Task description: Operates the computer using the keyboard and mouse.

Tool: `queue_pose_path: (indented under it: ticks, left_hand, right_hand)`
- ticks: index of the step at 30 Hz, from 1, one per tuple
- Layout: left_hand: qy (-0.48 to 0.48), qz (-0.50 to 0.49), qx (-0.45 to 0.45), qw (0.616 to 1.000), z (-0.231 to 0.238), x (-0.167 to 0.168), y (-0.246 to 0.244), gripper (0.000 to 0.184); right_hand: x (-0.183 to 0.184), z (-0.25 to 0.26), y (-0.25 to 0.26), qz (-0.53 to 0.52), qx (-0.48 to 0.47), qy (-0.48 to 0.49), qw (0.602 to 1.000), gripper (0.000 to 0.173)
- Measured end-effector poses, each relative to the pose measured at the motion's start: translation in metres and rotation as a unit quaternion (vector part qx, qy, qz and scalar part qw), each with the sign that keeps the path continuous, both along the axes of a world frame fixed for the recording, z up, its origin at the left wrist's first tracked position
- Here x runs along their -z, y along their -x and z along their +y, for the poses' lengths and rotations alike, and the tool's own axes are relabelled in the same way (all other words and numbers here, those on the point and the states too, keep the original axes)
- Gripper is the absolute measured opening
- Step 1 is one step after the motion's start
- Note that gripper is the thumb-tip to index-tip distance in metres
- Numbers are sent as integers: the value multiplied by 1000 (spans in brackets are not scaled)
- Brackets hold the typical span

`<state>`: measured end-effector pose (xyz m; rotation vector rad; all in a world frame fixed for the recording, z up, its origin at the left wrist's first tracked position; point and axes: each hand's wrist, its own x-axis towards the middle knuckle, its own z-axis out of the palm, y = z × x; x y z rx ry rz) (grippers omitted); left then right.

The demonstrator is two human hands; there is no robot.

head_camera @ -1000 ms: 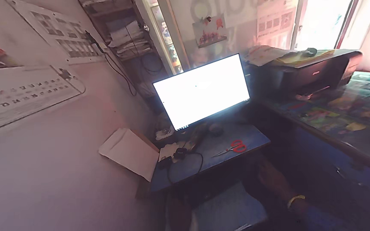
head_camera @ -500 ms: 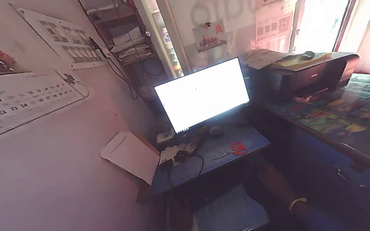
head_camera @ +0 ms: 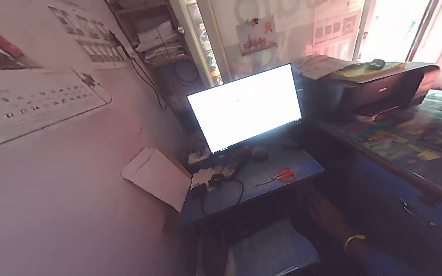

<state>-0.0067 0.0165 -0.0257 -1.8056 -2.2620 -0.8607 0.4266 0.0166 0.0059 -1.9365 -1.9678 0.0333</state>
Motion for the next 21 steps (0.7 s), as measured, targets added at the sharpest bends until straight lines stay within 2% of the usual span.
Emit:
queue_pose_path:
  ticks: [3,6,8,12,21]
  left_hand:
    - [73,-65,5,995,-11,-42,-12,64]
    - [59,-56,-19,997,-6,-31,-10,60]
    - [116,-66,-19,991,-10,-45,-15,60]
    - [50,-51,-8,997,6,7,5,70]
    - [65,-56,-4,996,10,2,6,68]
  right_hand:
    - [-3,-4,5,2,-8,12,1000,45]
    - [-16,-4,11,13,13,59,998,46]
    - [-13,-4,8,-1,12,42,999,47]
    - [-6,-3,4,-17,9,35,999,47]
    - [-2,3,2,-22,9,-1,1000,44]
